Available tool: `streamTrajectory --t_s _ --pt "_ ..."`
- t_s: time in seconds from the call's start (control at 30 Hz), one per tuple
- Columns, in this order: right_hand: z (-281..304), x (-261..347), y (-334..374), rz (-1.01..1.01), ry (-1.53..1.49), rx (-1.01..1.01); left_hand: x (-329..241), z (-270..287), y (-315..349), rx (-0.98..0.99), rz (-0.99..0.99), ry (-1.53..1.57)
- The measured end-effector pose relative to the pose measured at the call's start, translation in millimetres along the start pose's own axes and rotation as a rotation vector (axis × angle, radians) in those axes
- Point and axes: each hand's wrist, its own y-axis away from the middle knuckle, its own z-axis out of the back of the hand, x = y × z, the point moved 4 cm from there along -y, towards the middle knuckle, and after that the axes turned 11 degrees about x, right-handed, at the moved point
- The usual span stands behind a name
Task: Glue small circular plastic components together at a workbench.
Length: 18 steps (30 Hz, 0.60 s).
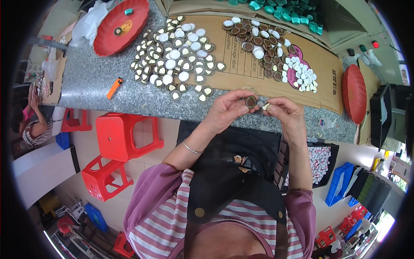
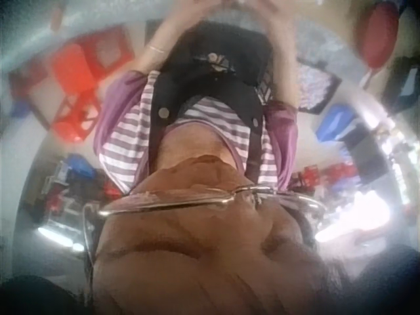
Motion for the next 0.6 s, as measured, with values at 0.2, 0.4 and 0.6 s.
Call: streamTrajectory --t_s 0.2,0.4,0.6 --pt "-6.8 -4.4 -4.5 -0.019 -0.002 -0.013 1.4 1.4 -1.9 -0.006 -0.019 -0.121" --pt "-10.5 -7.1 -6.7 -0.023 -0.019 -0.004 3.5 0.8 -3.0 -0.005 -0.012 -0.150" --pt "-12.2 -8.0 -7.5 0.003 -0.005 0.006 3.1 -0.1 -2.4 0.004 -0.008 -0.165"
